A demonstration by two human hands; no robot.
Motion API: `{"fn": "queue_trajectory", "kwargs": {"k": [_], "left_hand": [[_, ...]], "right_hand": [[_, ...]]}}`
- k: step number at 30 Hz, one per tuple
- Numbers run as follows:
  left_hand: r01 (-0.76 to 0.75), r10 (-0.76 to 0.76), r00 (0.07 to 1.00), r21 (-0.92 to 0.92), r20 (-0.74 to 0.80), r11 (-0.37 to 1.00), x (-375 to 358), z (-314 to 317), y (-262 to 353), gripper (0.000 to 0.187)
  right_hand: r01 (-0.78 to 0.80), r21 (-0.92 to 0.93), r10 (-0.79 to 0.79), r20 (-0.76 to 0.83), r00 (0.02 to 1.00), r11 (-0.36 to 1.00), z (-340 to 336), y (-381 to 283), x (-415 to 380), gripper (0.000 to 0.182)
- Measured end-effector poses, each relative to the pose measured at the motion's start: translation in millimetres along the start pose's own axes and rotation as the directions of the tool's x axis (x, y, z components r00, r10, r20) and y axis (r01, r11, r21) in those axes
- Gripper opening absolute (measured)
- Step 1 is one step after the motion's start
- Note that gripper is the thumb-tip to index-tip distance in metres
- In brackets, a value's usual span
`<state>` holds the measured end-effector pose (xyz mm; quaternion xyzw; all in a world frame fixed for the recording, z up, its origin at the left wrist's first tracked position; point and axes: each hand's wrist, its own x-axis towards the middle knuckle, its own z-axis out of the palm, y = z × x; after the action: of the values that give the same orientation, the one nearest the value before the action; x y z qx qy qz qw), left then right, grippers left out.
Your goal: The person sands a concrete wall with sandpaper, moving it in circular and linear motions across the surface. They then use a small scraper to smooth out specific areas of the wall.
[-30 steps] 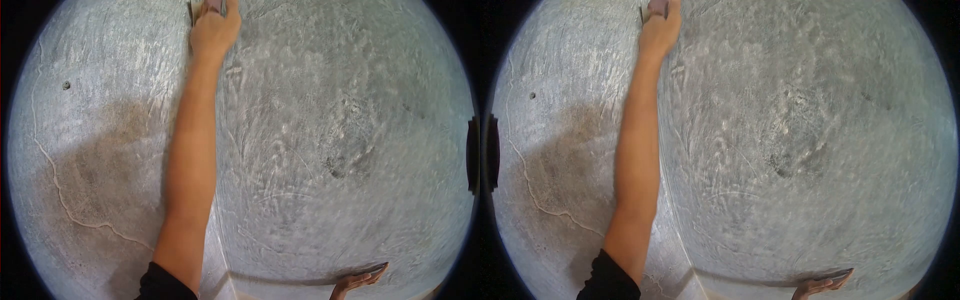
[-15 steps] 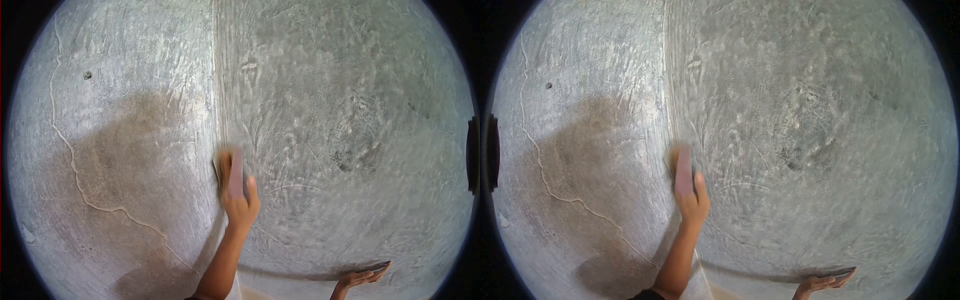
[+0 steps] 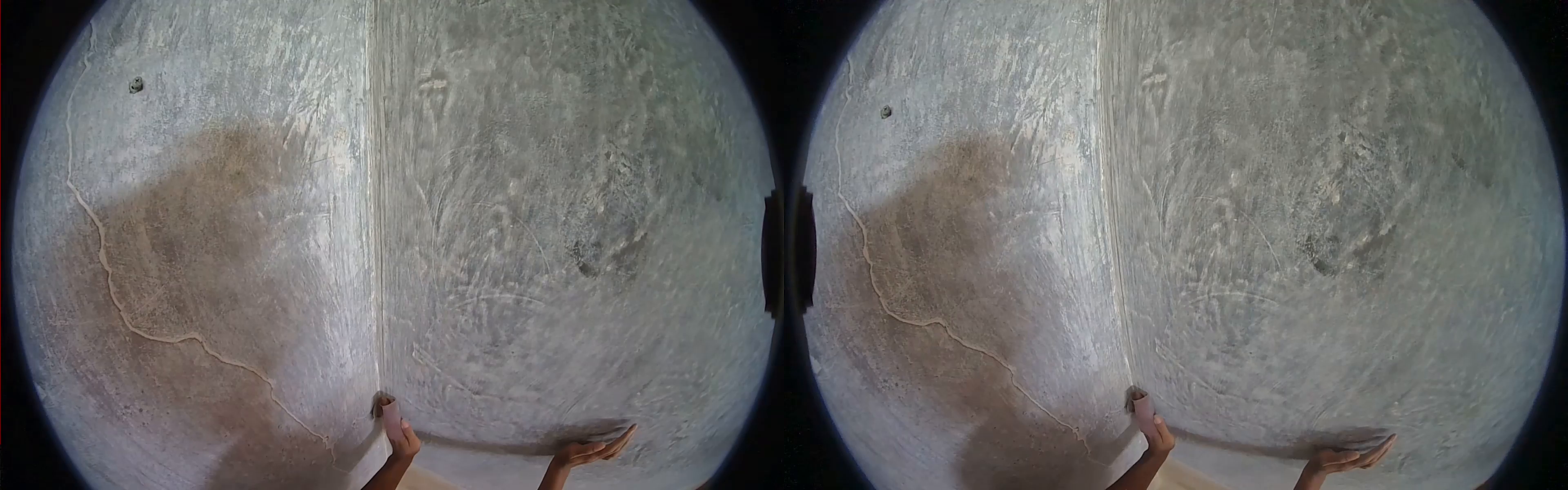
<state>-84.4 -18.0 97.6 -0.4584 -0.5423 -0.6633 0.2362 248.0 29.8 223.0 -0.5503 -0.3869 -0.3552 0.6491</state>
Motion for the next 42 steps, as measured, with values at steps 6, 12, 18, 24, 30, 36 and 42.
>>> {"fn": "queue_trajectory", "kwargs": {"k": [6, 12, 18, 24, 30, 36, 42], "left_hand": [[-0.145, 0.15, 0.989, -0.171, 0.013, 0.975, 150.2, -5.2, 59.9, 0.048], [-0.416, 0.407, 0.909, -0.183, -0.084, 0.891, 350.0, -6.6, 157.6, 0.048], [-0.335, 0.3, 0.937, -0.209, -0.18, 0.919, 499.7, 3.7, 261.0, 0.053], [-0.476, 0.459, 0.868, -0.056, -0.191, 0.878, 621.5, 8.9, 349.8, 0.064], [-0.664, 0.661, 0.744, -0.002, -0.104, 0.747, 609.6, 51.7, 424.1, 0.058], [-0.829, 0.825, 0.555, -0.16, -0.107, 0.536, 528.3, 89.0, 428.1, 0.06], [-0.817, 0.825, 0.56, -0.116, 0.079, 0.565, 335.5, 86.2, 346.3, 0.048]], "right_hand": [[0.19, -0.006, -0.19, -0.054, 0.98, 0.982, -2.0, -3.9, 5.9, 0.053], [0.161, -0.012, -0.161, -0.036, 0.986, 0.987, -3.7, -8.0, 7.7, 0.052], [0.087, -0.024, -0.087, 0.004, 0.996, 0.996, -1.4, -2.4, 1.7, 0.053], [0.048, 0.011, -0.048, 0.021, 0.999, 0.999, -3.2, -5.2, 0.1, 0.053], [0.04, 0.037, -0.042, 0.054, 0.998, 0.999, -6.1, -1.2, -0.9, 0.052], [0.013, 0.097, -0.016, 0.026, 1.0, 0.995, -3.9, -0.6, 1.0, 0.054], [-0.06, 0.115, 0.053, 0.063, 0.997, 0.991, -6.6, -5.8, 3.5, 0.054]]}}
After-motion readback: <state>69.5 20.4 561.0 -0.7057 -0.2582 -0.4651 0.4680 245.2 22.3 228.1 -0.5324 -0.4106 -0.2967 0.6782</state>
